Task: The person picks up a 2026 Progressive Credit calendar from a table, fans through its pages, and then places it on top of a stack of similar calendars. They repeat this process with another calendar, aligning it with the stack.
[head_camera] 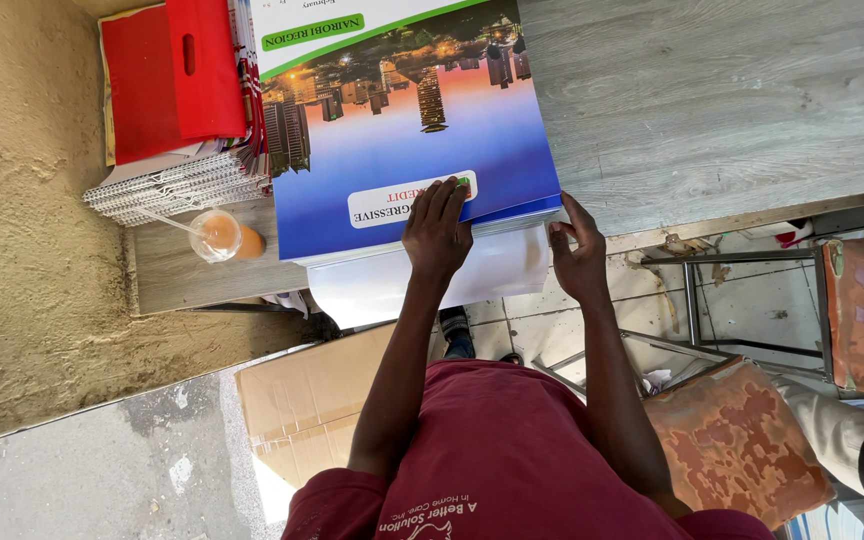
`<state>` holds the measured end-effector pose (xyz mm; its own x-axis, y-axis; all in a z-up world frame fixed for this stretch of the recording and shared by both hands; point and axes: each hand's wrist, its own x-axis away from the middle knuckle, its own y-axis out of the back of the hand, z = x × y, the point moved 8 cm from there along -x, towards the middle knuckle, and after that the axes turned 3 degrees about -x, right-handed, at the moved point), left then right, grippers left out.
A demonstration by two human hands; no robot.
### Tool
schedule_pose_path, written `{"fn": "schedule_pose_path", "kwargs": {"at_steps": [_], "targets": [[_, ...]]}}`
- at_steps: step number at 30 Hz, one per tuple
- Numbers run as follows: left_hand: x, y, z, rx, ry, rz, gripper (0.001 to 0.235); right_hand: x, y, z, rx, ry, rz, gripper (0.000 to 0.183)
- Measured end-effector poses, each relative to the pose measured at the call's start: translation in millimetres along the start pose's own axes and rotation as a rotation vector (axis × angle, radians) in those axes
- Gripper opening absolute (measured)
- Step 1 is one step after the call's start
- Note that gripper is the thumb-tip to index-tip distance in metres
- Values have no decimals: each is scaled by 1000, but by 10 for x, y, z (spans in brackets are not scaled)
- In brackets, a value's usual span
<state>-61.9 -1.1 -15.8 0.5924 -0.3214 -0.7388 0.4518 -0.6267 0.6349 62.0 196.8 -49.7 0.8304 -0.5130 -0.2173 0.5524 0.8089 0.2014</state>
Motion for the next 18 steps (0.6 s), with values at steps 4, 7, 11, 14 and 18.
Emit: {"fn": "schedule_pose_path", "kwargs": {"at_steps": [4,7,11,14,18], "targets": [[18,-20,11,-23,-12,-18,35,-37,3,38,17,25,-5,44],[19,-25,20,0,-4,-24,34,-39,27,130,99,55,-41,43],[25,-24,21,-16,-11,-37,34,-29,28,137,129,107,-60,40],[25,-16,18,-14,-9,-32,34,-23,34,166,143,119,-70,39],[37,-42,20,-8,-7,-20,35,-31,48,227,170,133,-66,39]]}}
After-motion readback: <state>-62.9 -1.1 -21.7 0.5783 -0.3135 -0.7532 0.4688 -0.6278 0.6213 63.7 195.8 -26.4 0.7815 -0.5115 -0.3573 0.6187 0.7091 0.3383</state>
